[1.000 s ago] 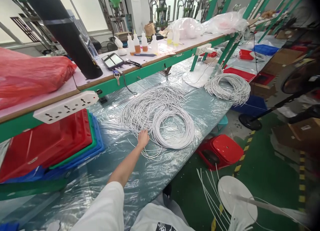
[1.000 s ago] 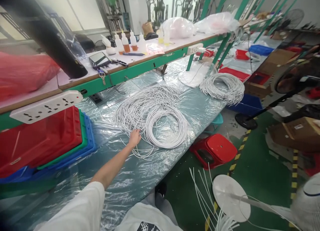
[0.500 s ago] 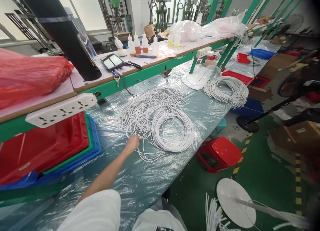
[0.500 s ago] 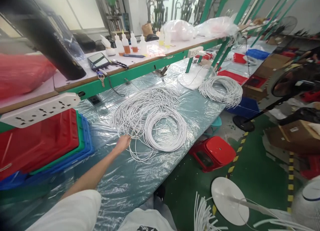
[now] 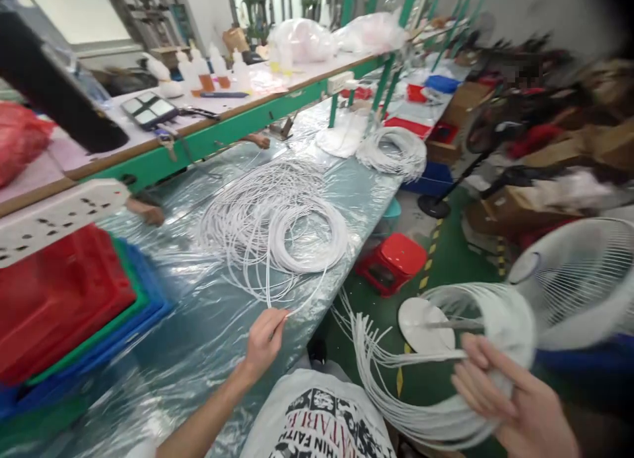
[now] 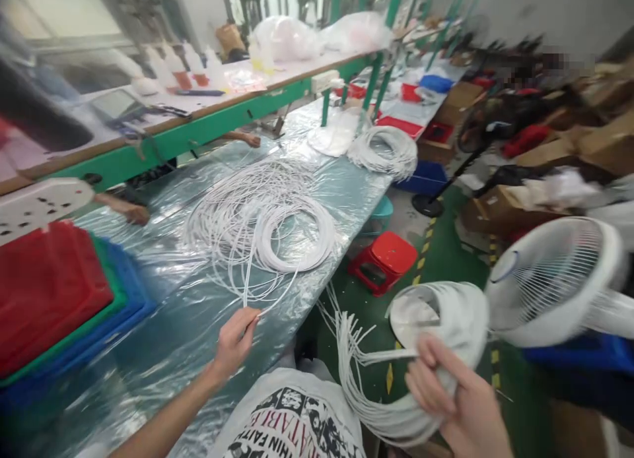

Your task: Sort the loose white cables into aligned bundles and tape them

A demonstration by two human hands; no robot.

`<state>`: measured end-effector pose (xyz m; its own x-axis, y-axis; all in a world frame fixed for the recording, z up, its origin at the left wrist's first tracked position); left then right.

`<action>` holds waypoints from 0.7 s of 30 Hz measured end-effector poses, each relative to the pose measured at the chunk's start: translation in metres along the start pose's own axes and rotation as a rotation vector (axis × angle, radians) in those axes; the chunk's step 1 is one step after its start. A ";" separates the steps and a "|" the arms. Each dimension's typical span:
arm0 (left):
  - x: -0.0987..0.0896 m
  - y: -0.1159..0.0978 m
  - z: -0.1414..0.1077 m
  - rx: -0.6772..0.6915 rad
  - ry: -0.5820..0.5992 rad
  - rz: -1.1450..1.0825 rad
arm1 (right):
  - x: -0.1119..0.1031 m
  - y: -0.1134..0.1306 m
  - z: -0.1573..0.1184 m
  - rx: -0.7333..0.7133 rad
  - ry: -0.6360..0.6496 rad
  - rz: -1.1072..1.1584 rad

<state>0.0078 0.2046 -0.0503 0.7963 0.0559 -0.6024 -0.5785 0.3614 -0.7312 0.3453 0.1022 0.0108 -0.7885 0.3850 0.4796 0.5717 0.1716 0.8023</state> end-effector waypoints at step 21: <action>0.044 -0.151 0.025 0.040 0.370 -0.398 | 0.063 0.001 0.031 -0.156 0.112 0.227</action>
<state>0.1347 0.1760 0.0422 0.8329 -0.4210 -0.3593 -0.2323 0.3233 -0.9173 0.3029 0.1550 0.0312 -0.6695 0.2939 0.6822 0.7013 -0.0527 0.7109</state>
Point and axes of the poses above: each hand's wrist, its own z-axis towards the middle knuckle, its own x-axis out of the palm, y = z × x, the point moved 10 cm from there along z, towards the middle knuckle, and after that the axes turned 12 degrees about -x, right-handed, at the moved point
